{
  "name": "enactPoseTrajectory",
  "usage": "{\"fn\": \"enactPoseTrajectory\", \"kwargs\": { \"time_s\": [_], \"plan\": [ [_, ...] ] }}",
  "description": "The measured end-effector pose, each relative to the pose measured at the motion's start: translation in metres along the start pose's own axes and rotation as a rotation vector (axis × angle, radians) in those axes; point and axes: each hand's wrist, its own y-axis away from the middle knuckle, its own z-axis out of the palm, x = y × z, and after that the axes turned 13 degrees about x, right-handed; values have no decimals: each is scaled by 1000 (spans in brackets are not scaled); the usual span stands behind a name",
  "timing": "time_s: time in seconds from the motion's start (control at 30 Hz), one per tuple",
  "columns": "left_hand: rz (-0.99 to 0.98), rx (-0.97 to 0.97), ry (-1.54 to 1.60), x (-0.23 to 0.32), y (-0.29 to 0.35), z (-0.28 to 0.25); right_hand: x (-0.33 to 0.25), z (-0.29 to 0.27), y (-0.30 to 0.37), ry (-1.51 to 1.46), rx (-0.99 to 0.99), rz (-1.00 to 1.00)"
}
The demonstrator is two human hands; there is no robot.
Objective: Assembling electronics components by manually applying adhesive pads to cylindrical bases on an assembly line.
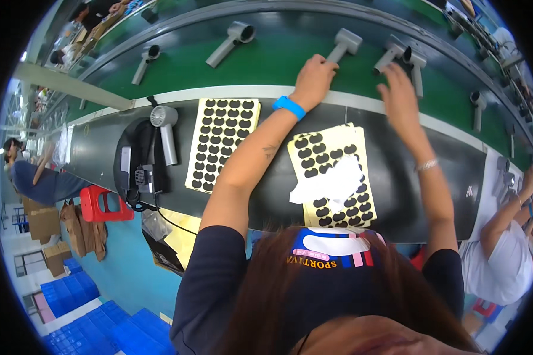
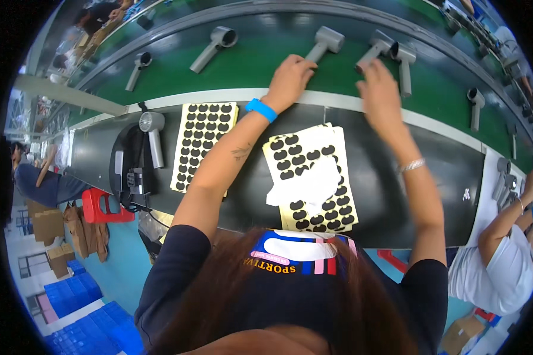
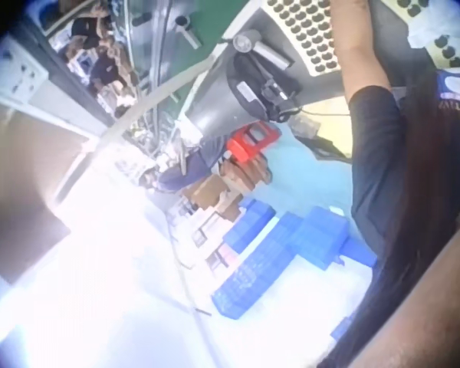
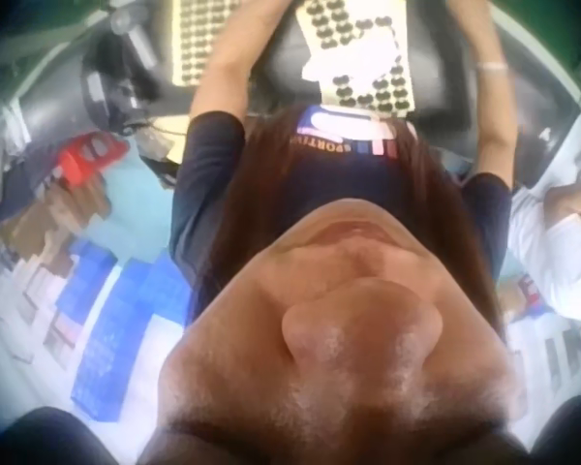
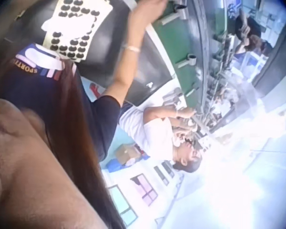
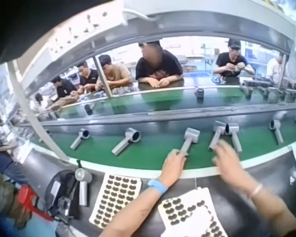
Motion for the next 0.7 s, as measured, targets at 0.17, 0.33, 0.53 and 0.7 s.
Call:
{"fn": "enactPoseTrajectory", "kwargs": {
  "time_s": [0.17,0.33,0.53,0.7],
  "plan": [
    [101,219,41,-22,-11,0,-138,-33,103,-400,-510,-204],
    [-90,333,250,17,-36,-58,-153,-27,112,-226,-528,-191],
    [-42,402,540,62,-15,-108,-119,-32,92,-294,-310,154],
    [-75,271,661,103,36,-125,-86,-16,70,-373,-67,547]
  ]
}}
